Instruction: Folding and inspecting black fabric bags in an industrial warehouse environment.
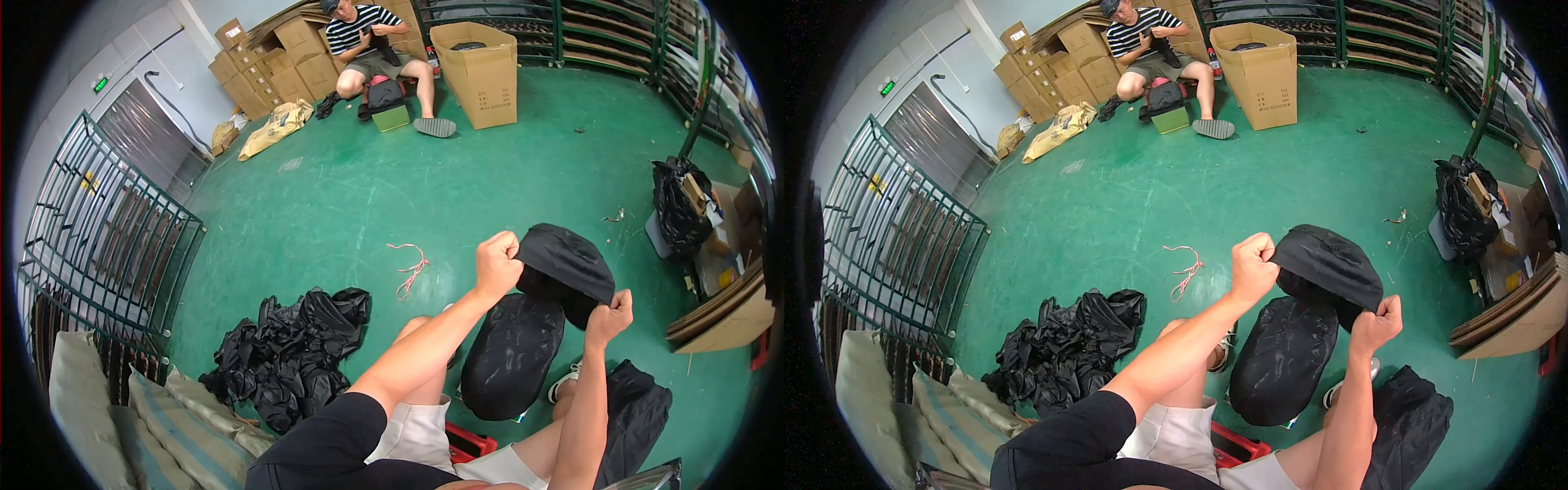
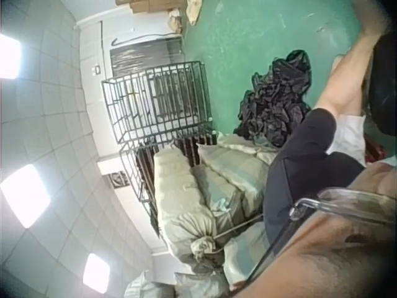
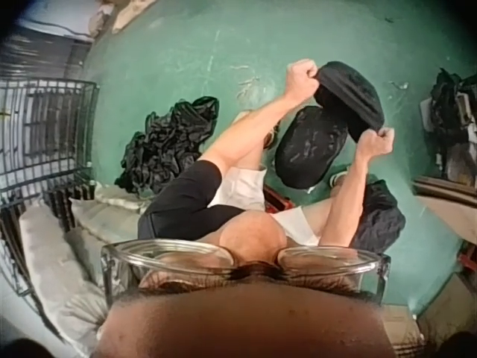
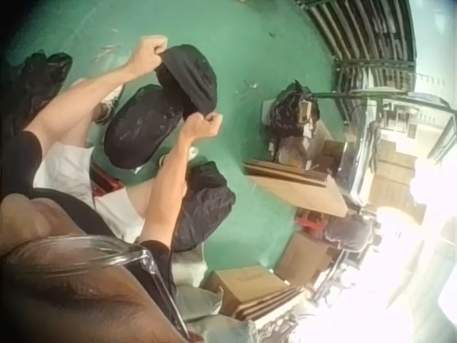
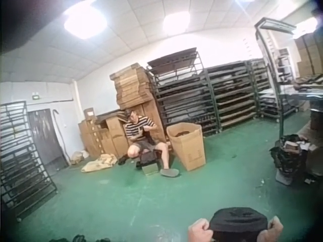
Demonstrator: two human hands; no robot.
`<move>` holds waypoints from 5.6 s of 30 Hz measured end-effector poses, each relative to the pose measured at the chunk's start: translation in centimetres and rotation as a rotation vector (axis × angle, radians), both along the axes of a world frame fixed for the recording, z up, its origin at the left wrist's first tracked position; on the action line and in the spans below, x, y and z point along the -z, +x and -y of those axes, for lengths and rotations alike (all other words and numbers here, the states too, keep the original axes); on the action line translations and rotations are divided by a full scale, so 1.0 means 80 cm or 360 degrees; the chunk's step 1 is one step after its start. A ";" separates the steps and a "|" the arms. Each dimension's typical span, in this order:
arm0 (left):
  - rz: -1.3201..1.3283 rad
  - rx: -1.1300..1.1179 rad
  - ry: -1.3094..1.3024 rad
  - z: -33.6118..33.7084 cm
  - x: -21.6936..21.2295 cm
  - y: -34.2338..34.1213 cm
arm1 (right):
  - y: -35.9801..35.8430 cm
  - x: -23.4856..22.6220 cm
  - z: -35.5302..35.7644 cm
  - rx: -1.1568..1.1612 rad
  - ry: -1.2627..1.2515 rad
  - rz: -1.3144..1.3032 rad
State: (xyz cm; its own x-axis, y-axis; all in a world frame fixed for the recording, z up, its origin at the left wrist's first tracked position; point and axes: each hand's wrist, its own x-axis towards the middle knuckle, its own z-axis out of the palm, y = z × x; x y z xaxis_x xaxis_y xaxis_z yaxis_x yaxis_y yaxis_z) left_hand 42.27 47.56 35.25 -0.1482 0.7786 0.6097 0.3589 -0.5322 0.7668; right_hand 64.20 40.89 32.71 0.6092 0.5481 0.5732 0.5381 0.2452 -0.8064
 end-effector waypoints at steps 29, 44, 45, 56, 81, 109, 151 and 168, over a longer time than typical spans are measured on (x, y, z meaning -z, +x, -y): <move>-0.0252 0.0773 -0.0631 0.010 -0.001 0.018 | 0.040 0.017 -0.011 -0.0063 0.0008 -0.0505; 0.0408 0.0204 -0.1093 -0.029 0.015 -0.033 | 0.017 0.005 -0.005 -0.0920 -0.0506 -0.0860; 0.0409 0.0206 -0.1092 -0.028 0.016 -0.031 | 0.017 0.006 -0.005 -0.0998 -0.0559 -0.0882; 0.0016 0.1137 -0.0876 0.042 -0.004 0.059 | 0.006 0.025 -0.013 -0.1075 -0.0482 -0.1727; -0.1038 0.0118 0.0017 0.035 0.031 0.075 | -0.043 0.018 -0.020 -0.1498 -0.0707 -0.1717; 0.1952 0.1842 -0.1908 0.053 0.007 0.046 | -0.049 0.062 -0.002 -0.1547 -0.1093 -0.1369; 0.2339 0.1733 -0.1429 0.047 0.002 -0.036 | -0.028 -0.075 0.079 -0.2070 0.0253 -0.2483; 0.2141 0.1021 -0.1409 0.027 0.013 -0.032 | 0.028 -0.007 0.050 -0.1410 -0.0756 -0.2356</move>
